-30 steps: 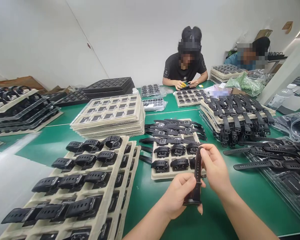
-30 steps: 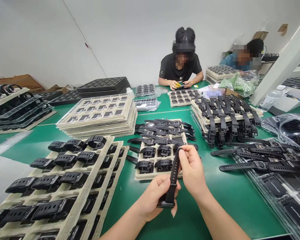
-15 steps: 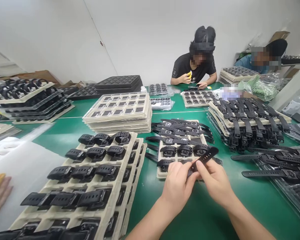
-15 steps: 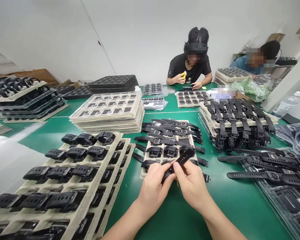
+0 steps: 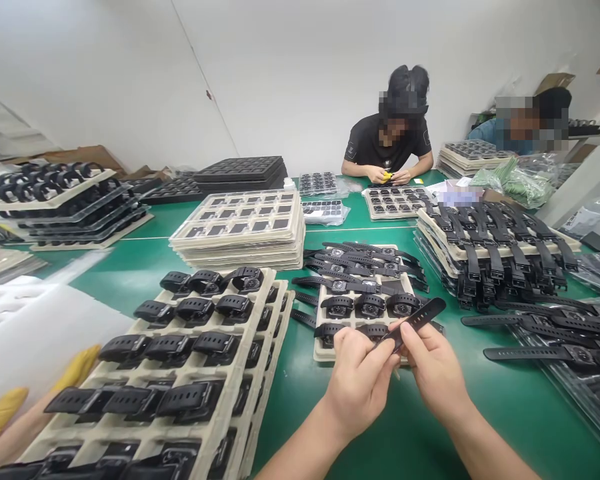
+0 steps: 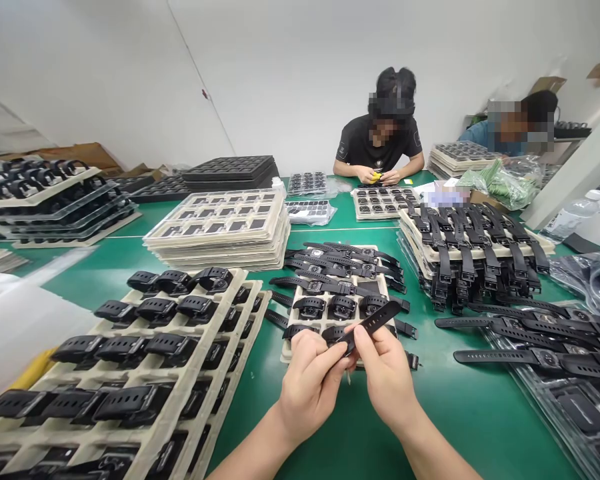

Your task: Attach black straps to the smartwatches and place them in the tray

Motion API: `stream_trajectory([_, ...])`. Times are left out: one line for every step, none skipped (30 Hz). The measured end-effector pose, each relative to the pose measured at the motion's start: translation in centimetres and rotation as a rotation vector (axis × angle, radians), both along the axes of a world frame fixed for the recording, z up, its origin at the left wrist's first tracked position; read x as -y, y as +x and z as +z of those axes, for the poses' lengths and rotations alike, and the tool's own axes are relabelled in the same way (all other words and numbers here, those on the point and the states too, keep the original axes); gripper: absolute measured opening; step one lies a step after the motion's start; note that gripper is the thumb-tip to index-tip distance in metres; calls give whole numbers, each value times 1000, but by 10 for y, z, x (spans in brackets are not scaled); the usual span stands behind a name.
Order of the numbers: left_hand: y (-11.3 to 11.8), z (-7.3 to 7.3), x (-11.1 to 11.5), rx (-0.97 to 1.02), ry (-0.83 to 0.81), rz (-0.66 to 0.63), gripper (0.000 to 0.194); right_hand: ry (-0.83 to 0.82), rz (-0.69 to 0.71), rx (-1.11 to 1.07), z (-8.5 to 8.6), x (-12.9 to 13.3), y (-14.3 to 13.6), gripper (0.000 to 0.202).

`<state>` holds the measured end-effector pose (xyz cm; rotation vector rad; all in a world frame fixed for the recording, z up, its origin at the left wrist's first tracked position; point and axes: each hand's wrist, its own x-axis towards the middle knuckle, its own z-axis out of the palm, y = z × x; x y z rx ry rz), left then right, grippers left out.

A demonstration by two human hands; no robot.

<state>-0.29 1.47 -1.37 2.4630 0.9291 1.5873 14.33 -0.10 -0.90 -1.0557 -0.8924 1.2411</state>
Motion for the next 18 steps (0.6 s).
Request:
stream_trajectory([0, 0, 0, 14, 2, 9, 29, 42, 19, 77, 1, 1, 2, 37])
stream_trajectory([0, 1, 0, 30, -11, 17, 27, 98, 42, 171, 1, 1, 4, 38])
stream_trajectory([-1, 2, -1, 46, -40, 22, 24, 165, 69, 275, 3, 1, 5, 39])
stream_trajectory([-2, 3, -1, 64, -87, 23, 21, 232, 94, 374, 4, 1, 7, 39])
stream_trajectory([-2, 4, -1, 86, -146, 22, 18, 294, 117, 458, 5, 1, 8, 36])
stream_trajectory([-3, 5, -1, 112, -215, 16, 16, 342, 133, 520, 5, 1, 9, 33])
stream_trajectory([-4, 6, -1, 144, -294, 2, 15, 371, 152, 564, 5, 1, 8, 33])
stream_trajectory([-4, 6, -1, 183, -378, -24, 15, 382, 174, 591, 5, 1, 8, 36])
stream_trajectory([-5, 7, -1, 229, -467, -62, 15, 380, 191, 607, 5, 1, 7, 39])
stream_trajectory([-5, 6, -1, 286, -555, -105, 16, 369, 201, 620, 4, 2, 6, 42])
stream_trajectory([-5, 6, 0, 355, -633, -148, 16, 354, 207, 635, 3, 3, 5, 42])
stream_trajectory([-5, 5, 0, 431, -699, -183, 18, 339, 204, 650, 3, 4, 3, 41])
stream_trajectory([-5, 4, 0, 508, -752, -206, 22, 328, 197, 665, 2, 5, 2, 40])
stream_trajectory([-5, 2, 0, 582, -794, -219, 27, 318, 191, 681, 3, 6, 1, 40])
stream_trajectory([-5, 1, 0, 647, -833, -222, 32, 309, 188, 698, 3, 7, 1, 40])
stream_trajectory([-4, 0, 0, 701, -870, -219, 36, 301, 190, 711, 4, 8, 0, 41])
stream_trajectory([-4, 0, -1, 746, -906, -212, 38, 292, 190, 721, 5, 8, 0, 42])
stream_trajectory([-3, 0, -2, 788, -939, -204, 40, 285, 188, 727, 7, 9, -1, 43])
